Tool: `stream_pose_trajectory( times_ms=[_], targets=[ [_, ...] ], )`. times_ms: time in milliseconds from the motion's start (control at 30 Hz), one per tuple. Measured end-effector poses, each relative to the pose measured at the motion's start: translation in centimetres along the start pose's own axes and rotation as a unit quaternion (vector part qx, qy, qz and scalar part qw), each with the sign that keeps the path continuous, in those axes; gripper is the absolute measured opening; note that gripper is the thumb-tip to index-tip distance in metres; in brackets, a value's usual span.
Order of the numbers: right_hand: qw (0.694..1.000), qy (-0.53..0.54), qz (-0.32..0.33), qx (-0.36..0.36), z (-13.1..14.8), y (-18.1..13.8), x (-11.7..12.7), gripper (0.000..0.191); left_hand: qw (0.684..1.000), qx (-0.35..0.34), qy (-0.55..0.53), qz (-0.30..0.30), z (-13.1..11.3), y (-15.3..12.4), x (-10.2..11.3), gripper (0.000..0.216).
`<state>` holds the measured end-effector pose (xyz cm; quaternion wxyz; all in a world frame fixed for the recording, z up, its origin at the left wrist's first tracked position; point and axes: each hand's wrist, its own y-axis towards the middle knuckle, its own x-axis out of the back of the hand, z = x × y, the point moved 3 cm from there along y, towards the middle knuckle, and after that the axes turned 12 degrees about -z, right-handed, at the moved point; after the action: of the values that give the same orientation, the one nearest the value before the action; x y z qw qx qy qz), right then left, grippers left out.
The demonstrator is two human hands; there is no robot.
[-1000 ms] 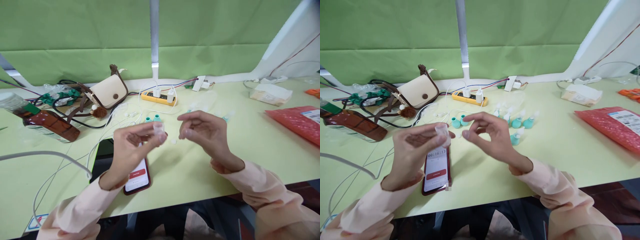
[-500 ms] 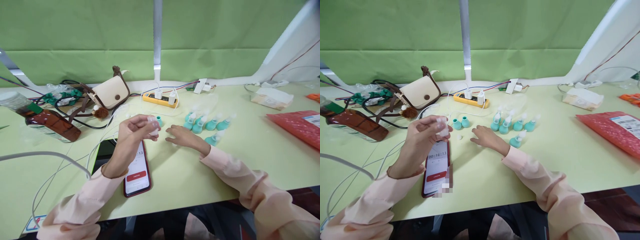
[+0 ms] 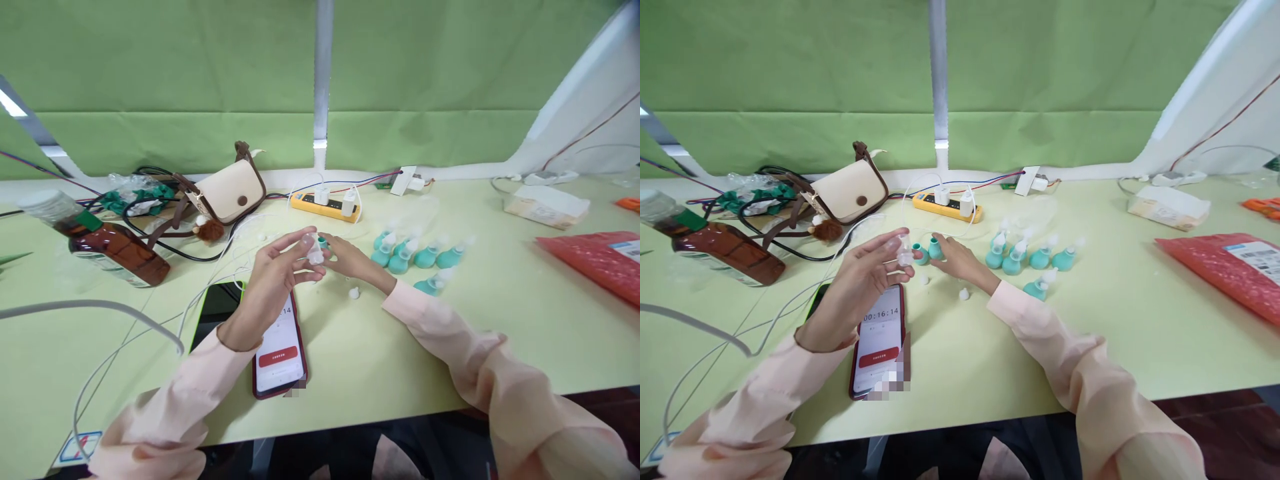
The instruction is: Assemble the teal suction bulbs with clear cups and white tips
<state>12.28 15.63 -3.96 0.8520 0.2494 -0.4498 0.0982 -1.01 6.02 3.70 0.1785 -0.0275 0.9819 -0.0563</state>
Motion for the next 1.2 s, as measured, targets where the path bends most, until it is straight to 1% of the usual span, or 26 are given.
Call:
stream_pose_trajectory(
  times_ms=[133, 200, 267, 300, 367, 433, 467, 500, 567, 600, 633, 700, 767, 967, 1033, 1200],
  targets=[
    [0.998, 0.052, -0.008, -0.039, -0.8, 0.1, -0.5, 0.030, 0.995, 0.071, 0.024, 0.067, 1.5, -0.1, -0.9, 0.038],
    [0.995, 0.084, -0.024, -0.056, -1.0, -0.2, 0.0, 0.030, 0.990, 0.096, 0.043, 0.096, 1.8, -0.1, -1.2, 0.039],
    [0.989, 0.120, -0.057, -0.070, -1.0, -0.9, 1.2, 0.029, 0.986, 0.099, 0.064, 0.114, 1.7, -0.1, -1.3, 0.039],
    [0.984, 0.140, -0.079, -0.073, -0.8, -1.5, 2.0, 0.029, 0.987, 0.089, 0.074, 0.115, 1.6, -0.1, -1.2, 0.038],
    [0.973, 0.182, -0.120, -0.072, -0.2, -3.4, 3.5, 0.026, 0.990, 0.045, 0.093, 0.096, 1.5, -0.2, -0.7, 0.034],
    [0.963, 0.221, -0.143, -0.059, 0.7, -5.8, 4.6, 0.024, 0.992, -0.009, 0.112, 0.060, 1.8, -0.5, 0.0, 0.031],
    [0.959, 0.238, -0.145, -0.050, 1.2, -7.2, 4.7, 0.023, 0.991, -0.032, 0.121, 0.043, 2.2, -0.8, 0.3, 0.030],
    [0.956, 0.251, -0.144, -0.042, 1.7, -8.5, 4.7, 0.022, 0.990, -0.050, 0.130, 0.030, 2.7, -1.0, 0.6, 0.032],
    [0.955, 0.268, -0.127, -0.026, 2.5, -10.7, 3.9, 0.021, 0.986, -0.080, 0.142, 0.016, 4.0, -1.6, 1.0, 0.044],
    [0.955, 0.272, -0.118, -0.016, 2.9, -11.6, 3.3, 0.020, 0.985, -0.087, 0.149, 0.015, 4.6, -1.9, 1.0, 0.043],
    [0.955, 0.276, -0.112, -0.008, 3.2, -12.2, 2.8, 0.019, 0.984, -0.091, 0.156, 0.016, 5.3, -2.2, 1.1, 0.037],
    [0.954, 0.280, -0.106, 0.010, 3.5, -12.8, 2.0, 0.018, 0.982, -0.095, 0.162, 0.014, 6.3, -2.8, 1.0, 0.026],
    [0.954, 0.281, -0.103, 0.025, 3.6, -13.0, 1.8, 0.019, 0.982, -0.102, 0.159, 0.004, 7.0, -3.3, 1.0, 0.020],
    [0.958, 0.268, -0.088, 0.059, 3.6, -13.6, 1.9, 0.012, 0.981, -0.143, 0.126, -0.027, 8.0, -4.1, 0.8, 0.025],
    [0.959, 0.260, -0.095, 0.061, 3.5, -13.8, 1.7, 0.012, 0.981, -0.156, 0.116, -0.025, 8.1, -4.3, 0.7, 0.025],
    [0.959, 0.249, -0.111, 0.072, 3.4, -14.4, 1.4, 0.017, 0.976, -0.178, 0.124, -0.012, 8.1, -5.2, 0.5, 0.020]
  ],
)
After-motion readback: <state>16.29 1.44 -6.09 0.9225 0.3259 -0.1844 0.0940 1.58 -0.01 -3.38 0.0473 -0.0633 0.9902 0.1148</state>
